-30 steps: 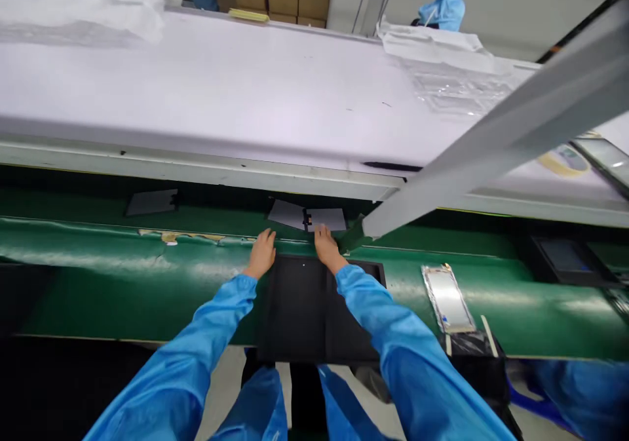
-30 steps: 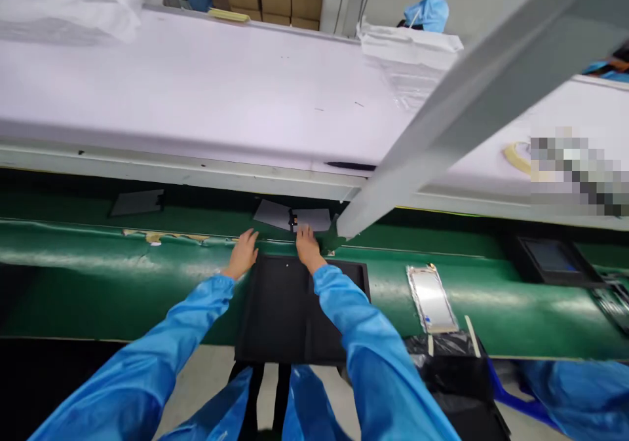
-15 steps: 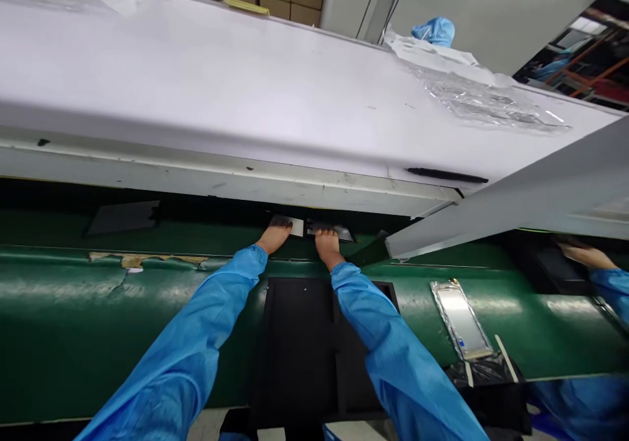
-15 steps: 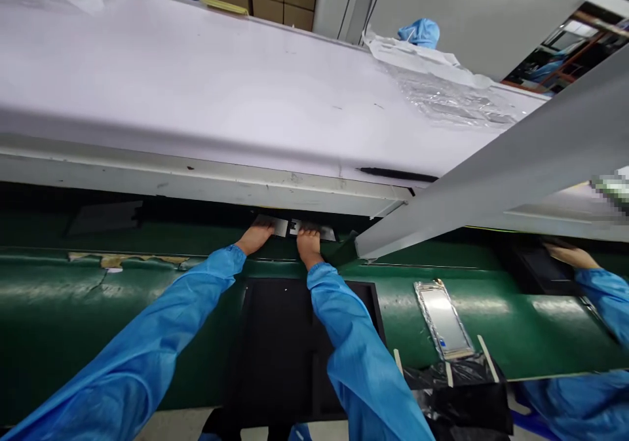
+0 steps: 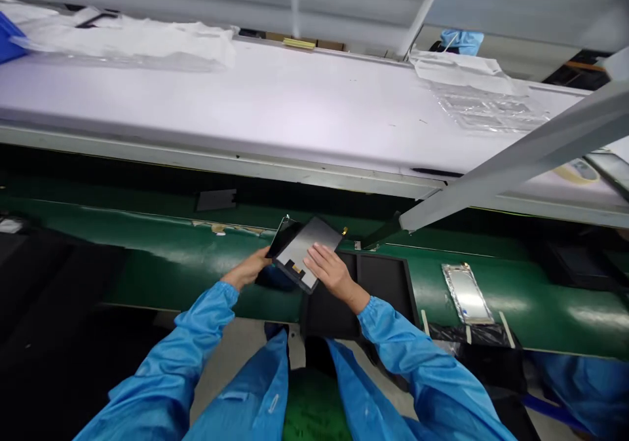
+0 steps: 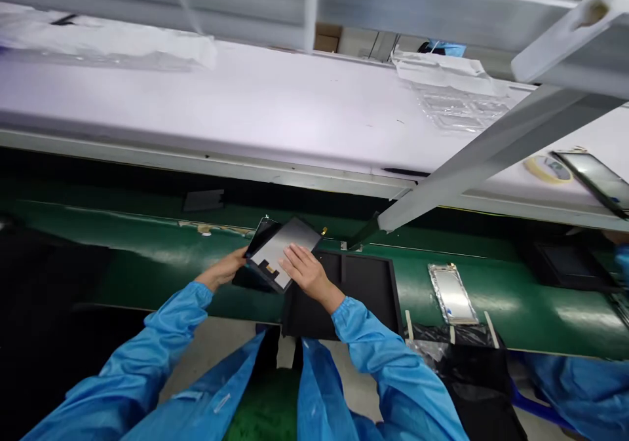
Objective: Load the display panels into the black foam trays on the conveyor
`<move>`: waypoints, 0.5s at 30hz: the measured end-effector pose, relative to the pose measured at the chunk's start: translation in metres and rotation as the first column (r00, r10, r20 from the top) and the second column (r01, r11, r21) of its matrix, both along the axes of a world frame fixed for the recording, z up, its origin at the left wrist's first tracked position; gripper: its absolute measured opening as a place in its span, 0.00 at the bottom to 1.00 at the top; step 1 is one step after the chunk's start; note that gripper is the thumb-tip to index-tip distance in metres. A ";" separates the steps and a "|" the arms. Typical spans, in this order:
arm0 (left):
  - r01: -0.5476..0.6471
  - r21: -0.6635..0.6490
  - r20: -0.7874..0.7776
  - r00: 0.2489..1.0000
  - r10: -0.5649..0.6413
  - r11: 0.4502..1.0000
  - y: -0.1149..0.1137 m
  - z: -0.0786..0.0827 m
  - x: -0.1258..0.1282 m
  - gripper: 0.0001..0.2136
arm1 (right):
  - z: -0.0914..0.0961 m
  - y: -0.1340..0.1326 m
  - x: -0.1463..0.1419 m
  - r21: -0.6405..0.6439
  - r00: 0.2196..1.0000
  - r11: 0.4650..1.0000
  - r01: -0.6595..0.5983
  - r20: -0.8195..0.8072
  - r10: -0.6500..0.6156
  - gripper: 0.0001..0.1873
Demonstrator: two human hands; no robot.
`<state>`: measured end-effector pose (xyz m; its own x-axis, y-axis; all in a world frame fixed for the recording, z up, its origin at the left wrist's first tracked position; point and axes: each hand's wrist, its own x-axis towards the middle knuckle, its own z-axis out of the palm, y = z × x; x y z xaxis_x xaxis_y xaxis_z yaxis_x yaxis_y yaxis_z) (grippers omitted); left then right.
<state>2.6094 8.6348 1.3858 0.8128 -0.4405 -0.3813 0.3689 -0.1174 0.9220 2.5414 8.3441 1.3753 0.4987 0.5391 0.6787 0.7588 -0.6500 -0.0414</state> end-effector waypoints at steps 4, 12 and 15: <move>-0.147 -0.263 -0.280 0.957 0.070 0.953 0.008 0.009 -0.062 0.28 | 0.017 0.037 -0.050 -0.044 0.983 0.983 -0.177 -0.053 0.175 0.22; -0.151 -0.328 -0.406 0.914 0.005 0.933 0.006 -0.001 -0.118 0.20 | 0.037 0.038 -0.109 -0.112 0.837 0.958 -0.264 -0.521 0.169 0.27; -0.154 -0.306 -0.415 0.910 0.014 0.940 -0.003 -0.008 -0.124 0.19 | 0.024 0.021 -0.124 0.154 0.774 0.978 0.141 -0.633 -0.012 0.26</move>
